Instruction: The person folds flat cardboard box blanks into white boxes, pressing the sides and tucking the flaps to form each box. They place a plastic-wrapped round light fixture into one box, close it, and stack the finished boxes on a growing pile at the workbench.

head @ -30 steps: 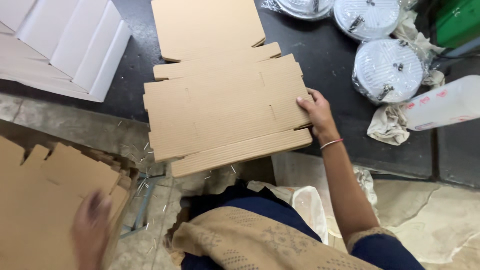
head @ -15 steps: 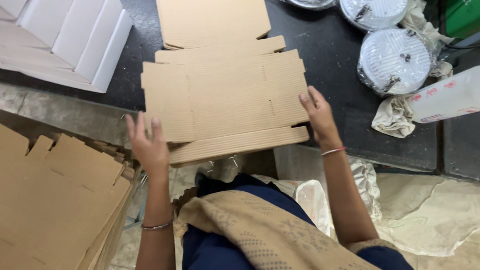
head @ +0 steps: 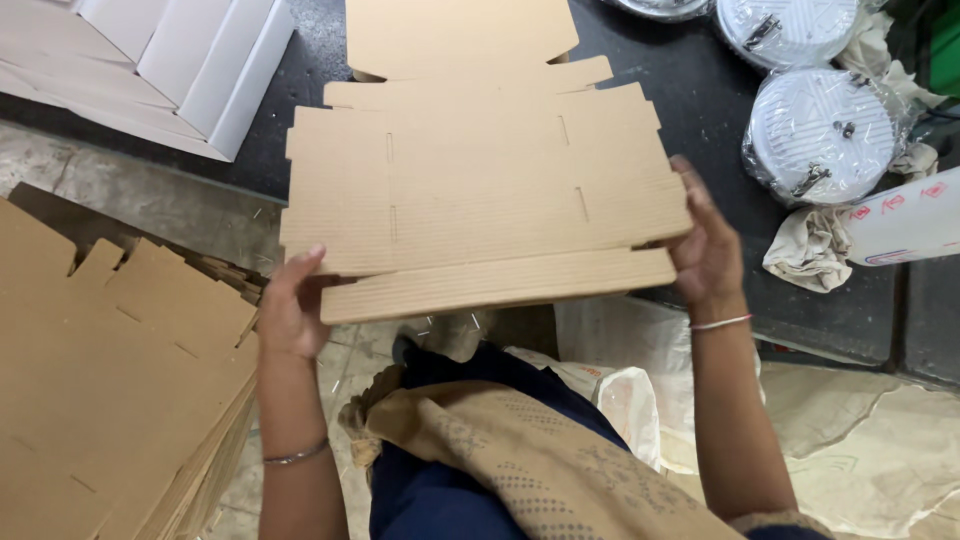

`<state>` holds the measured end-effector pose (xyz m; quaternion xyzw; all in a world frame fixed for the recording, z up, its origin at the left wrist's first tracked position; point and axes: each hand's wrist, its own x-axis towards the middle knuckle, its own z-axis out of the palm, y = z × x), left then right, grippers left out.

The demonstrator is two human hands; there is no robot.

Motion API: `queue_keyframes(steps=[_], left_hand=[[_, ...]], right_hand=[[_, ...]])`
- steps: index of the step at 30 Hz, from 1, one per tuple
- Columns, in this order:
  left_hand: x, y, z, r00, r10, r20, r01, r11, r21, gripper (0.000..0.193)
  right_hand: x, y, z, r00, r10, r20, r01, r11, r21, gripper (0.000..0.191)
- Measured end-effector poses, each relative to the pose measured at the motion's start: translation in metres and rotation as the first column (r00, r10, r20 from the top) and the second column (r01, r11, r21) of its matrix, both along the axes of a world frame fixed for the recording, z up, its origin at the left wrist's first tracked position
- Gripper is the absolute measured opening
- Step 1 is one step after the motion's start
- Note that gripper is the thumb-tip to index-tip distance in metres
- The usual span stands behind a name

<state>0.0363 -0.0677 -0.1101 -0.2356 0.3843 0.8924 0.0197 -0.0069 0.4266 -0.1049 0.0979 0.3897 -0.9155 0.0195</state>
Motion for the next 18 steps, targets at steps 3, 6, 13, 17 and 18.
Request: queue_keyframes(steps=[3, 6, 13, 17, 18], left_hand=[[0.004, 0.025, -0.010, 0.990, 0.040, 0.134, -0.045, 0.998, 0.038, 0.043], [-0.016, 0.045, -0.010, 0.987, 0.049, 0.155, -0.058, 0.997, 0.052, 0.040], [-0.047, 0.164, -0.006, 0.878, -0.478, -0.012, -0.051, -0.070, -0.996, 0.088], [-0.055, 0.182, -0.014, 0.848, -0.479, 0.224, 0.026, -0.385, -0.923, 0.087], [-0.055, 0.178, -0.016, 0.832, -0.484, 0.271, 0.038, -0.437, -0.898, 0.090]], right_hand=[[-0.004, -0.010, -0.026, 0.973, -0.014, 0.230, 0.009, 1.000, 0.024, 0.034], [-0.016, -0.022, -0.040, 0.970, -0.007, 0.243, -0.039, 0.982, 0.183, 0.031], [-0.029, -0.131, -0.036, 0.928, 0.347, -0.139, 0.095, 0.140, 0.986, 0.092], [-0.033, -0.179, -0.048, 0.936, 0.346, 0.060, 0.102, -0.430, 0.897, 0.091], [-0.035, -0.181, -0.048, 0.932, 0.354, 0.073, 0.080, -0.401, 0.913, 0.085]])
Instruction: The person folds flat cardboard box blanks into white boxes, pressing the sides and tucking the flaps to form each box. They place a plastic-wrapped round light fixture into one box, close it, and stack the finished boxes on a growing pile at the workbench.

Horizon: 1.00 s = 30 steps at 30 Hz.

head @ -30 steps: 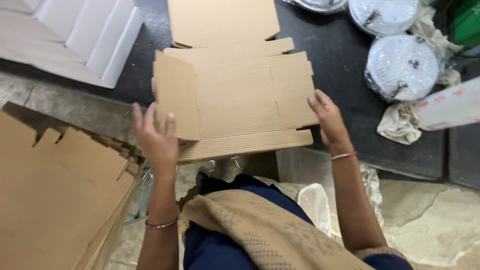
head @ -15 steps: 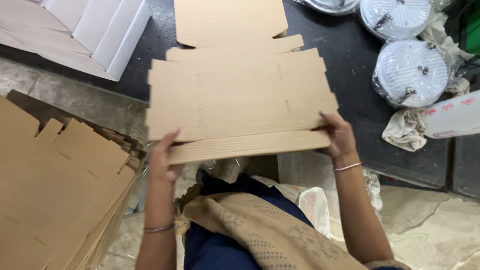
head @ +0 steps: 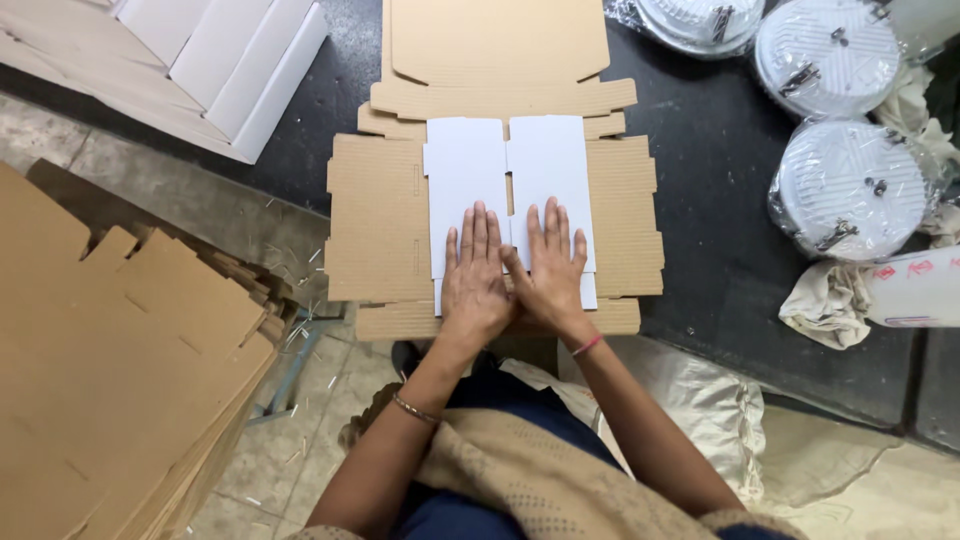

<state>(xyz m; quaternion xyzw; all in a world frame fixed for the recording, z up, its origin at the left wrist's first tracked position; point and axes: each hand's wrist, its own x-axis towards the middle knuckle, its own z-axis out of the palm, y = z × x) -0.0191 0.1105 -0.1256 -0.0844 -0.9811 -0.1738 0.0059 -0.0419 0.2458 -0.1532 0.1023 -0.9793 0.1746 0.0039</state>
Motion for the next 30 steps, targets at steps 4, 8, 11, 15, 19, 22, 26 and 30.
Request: queue_keyframes(steps=[4, 8, 11, 15, 19, 22, 26, 30], left_hand=[[-0.018, -0.023, -0.002, 0.979, -0.110, 0.173, 0.089, 0.988, 0.124, 0.102], [-0.079, -0.058, -0.010, 0.917, 0.387, -0.092, -0.243, 0.729, 0.640, 0.072], [-0.127, -0.068, -0.013, 0.879, 0.460, 0.127, -0.336, 0.408, 0.849, 0.069], [-0.143, -0.074, -0.006, 0.865, 0.314, 0.392, -0.397, -0.051, 0.917, 0.061], [-0.132, -0.076, -0.010, 0.889, 0.457, -0.008, -0.172, 0.350, 0.921, 0.052], [-0.127, -0.074, -0.008, 0.879, 0.392, -0.273, -0.221, 0.840, 0.495, 0.054], [-0.121, -0.077, -0.001, 0.936, 0.167, -0.308, -0.100, 0.970, 0.224, 0.046], [-0.133, -0.084, 0.009, 0.939, 0.096, -0.330, -0.037, 0.983, 0.179, 0.032]], right_hand=[[-0.023, 0.029, 0.019, 0.991, -0.014, 0.135, 0.084, 0.848, -0.523, 0.064], [-0.078, 0.058, 0.041, 0.955, -0.157, 0.251, 0.296, 0.512, -0.806, 0.045], [-0.127, 0.059, 0.042, 0.933, -0.103, 0.344, 0.359, 0.268, -0.894, 0.033], [-0.140, 0.060, 0.038, 0.938, 0.066, 0.341, 0.339, 0.048, -0.940, 0.033], [-0.122, 0.046, 0.022, 0.978, -0.119, 0.172, 0.200, 0.278, -0.940, 0.034], [-0.113, 0.024, 0.020, 0.937, -0.332, -0.104, 0.221, 0.798, -0.560, 0.059], [-0.107, 0.003, 0.030, 0.957, -0.221, -0.189, 0.208, 0.975, -0.084, 0.054], [-0.114, 0.004, 0.042, 0.972, -0.057, -0.228, 0.063, 0.998, 0.020, 0.048]])
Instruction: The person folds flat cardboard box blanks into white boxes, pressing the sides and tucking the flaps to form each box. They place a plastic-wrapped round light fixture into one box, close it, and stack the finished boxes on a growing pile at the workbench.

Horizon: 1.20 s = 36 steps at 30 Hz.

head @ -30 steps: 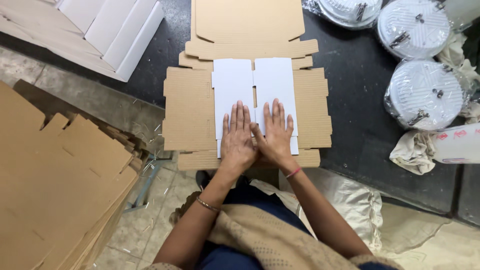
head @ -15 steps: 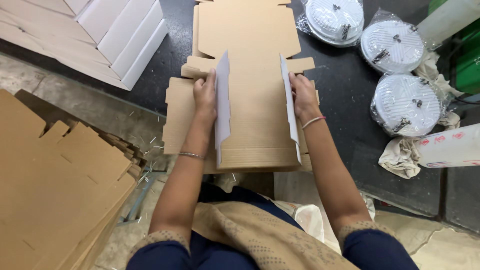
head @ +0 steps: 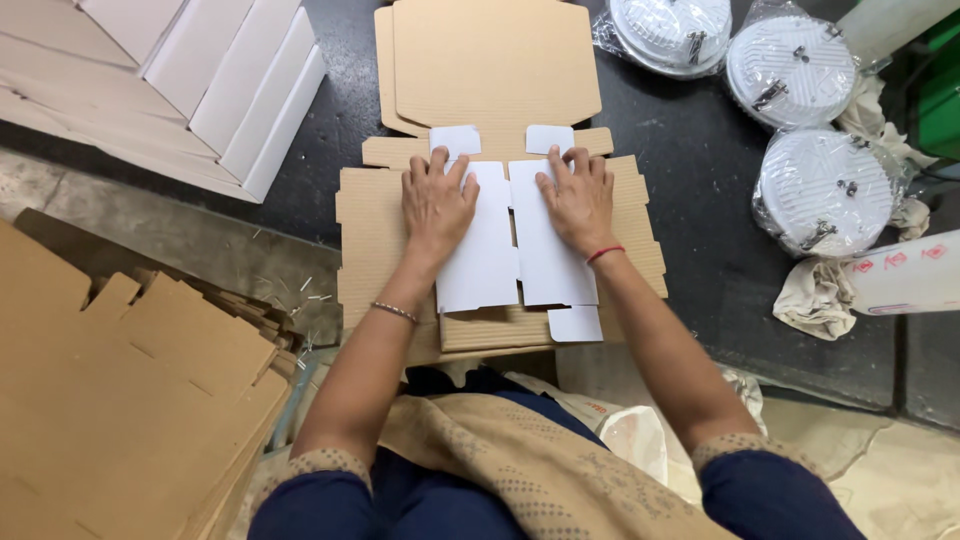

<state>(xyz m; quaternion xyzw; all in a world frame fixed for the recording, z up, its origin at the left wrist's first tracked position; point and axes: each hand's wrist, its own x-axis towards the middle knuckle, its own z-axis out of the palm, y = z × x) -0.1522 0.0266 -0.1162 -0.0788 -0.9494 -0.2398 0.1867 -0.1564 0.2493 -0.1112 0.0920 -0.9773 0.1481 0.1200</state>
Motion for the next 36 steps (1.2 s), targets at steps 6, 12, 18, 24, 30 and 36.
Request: queue_keyframes(steps=[6, 12, 18, 24, 30, 36], left_hand=[[-0.061, -0.032, 0.002, 0.998, -0.019, 0.060, -0.012, 0.881, 0.473, 0.040], [-0.079, -0.058, 0.005, 0.939, -0.265, 0.221, -0.017, 0.602, 0.798, 0.063], [0.039, -0.085, -0.001, 0.983, -0.180, 0.018, 0.059, 0.409, 0.911, 0.042], [0.214, -0.061, 0.003, 0.998, -0.029, -0.054, 0.058, 0.735, 0.676, 0.043], [0.229, -0.023, 0.011, 0.917, -0.383, 0.114, 0.359, 0.914, 0.189, 0.051], [0.218, -0.012, 0.005, 0.935, -0.353, 0.025, 0.351, 0.934, 0.060, 0.051]], right_hand=[[-0.043, 0.032, 0.016, 0.975, 0.134, 0.174, 0.029, 0.708, -0.706, 0.048], [-0.050, 0.047, 0.029, 0.867, 0.438, 0.239, 0.098, 0.319, -0.943, 0.060], [0.054, 0.070, 0.031, 1.000, 0.026, 0.011, 0.002, 0.336, -0.942, 0.053], [0.220, 0.037, 0.013, 0.970, -0.225, -0.094, 0.086, 0.677, -0.731, 0.034], [0.237, 0.016, 0.019, 0.997, 0.062, 0.048, -0.046, 0.961, -0.274, 0.024], [0.248, -0.009, 0.036, 0.977, 0.201, -0.070, -0.206, 0.976, -0.077, 0.038]])
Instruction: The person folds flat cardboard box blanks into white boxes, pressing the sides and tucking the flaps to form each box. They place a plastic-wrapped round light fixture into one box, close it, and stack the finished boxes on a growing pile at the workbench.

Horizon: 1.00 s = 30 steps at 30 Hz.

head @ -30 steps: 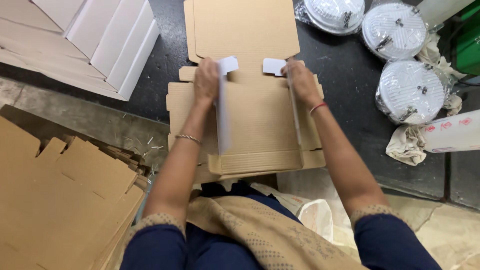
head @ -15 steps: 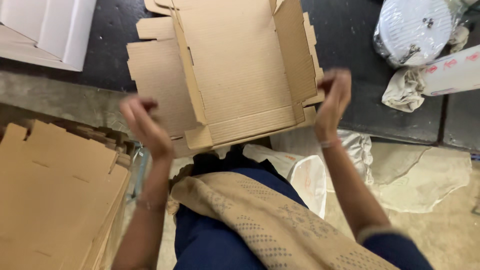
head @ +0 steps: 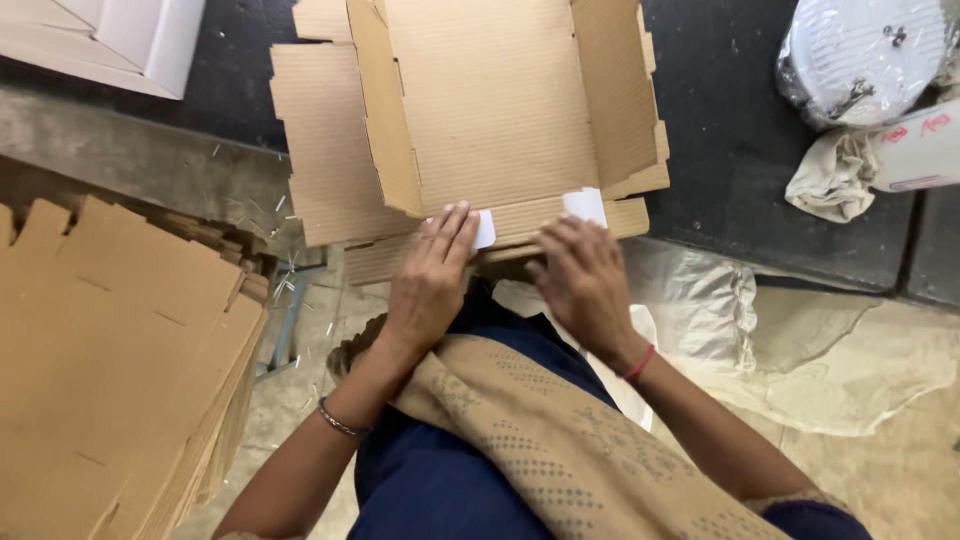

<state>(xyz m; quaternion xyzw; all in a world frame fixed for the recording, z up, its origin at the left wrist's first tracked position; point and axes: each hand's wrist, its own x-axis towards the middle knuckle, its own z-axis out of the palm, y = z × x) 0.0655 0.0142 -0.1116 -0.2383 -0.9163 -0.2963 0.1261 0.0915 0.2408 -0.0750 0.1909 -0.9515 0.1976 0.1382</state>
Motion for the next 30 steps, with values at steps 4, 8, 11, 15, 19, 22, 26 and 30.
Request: queue_keyframes(steps=[4, 8, 11, 15, 19, 22, 26, 30], left_hand=[[-0.008, 0.002, 0.013, 0.999, 0.040, -0.036, -0.038, 0.998, 0.045, 0.051], [-0.009, -0.004, 0.043, 0.986, 0.092, -0.139, -0.083, 0.994, 0.076, 0.044], [-0.011, -0.030, 0.061, 0.971, 0.169, -0.166, -0.116, 0.950, 0.290, 0.033], [-0.079, -0.074, 0.052, 0.842, 0.409, 0.352, -0.539, 0.594, 0.598, 0.036], [-0.216, -0.077, 0.009, 0.896, 0.073, 0.438, -0.396, 0.578, 0.714, 0.068], [-0.278, -0.067, -0.012, 0.845, 0.038, 0.534, -0.451, 0.589, 0.671, 0.097], [-0.305, -0.055, -0.008, 0.833, 0.014, 0.552, -0.450, 0.597, 0.664, 0.097], [-0.301, -0.052, -0.008, 0.922, -0.068, 0.382, -0.267, 0.604, 0.751, 0.095]], right_hand=[[-0.007, -0.008, 0.001, 0.991, 0.134, 0.020, -0.135, 0.989, 0.053, 0.045], [-0.034, -0.003, -0.001, 0.987, 0.161, 0.027, -0.163, 0.980, 0.109, 0.046], [-0.058, -0.004, -0.002, 0.990, 0.131, 0.059, -0.134, 0.990, 0.034, 0.031], [-0.089, -0.008, 0.001, 0.984, 0.108, 0.141, -0.101, 0.993, -0.054, 0.020], [-0.101, -0.014, 0.003, 0.981, 0.096, 0.167, -0.090, 0.995, -0.042, 0.020], [-0.102, -0.020, 0.005, 0.979, 0.073, 0.190, -0.070, 0.997, -0.027, 0.017], [-0.102, -0.026, 0.007, 0.979, 0.039, 0.199, -0.036, 0.999, -0.018, 0.018], [-0.104, -0.028, 0.005, 0.980, 0.010, 0.201, -0.006, 1.000, -0.021, 0.020]])
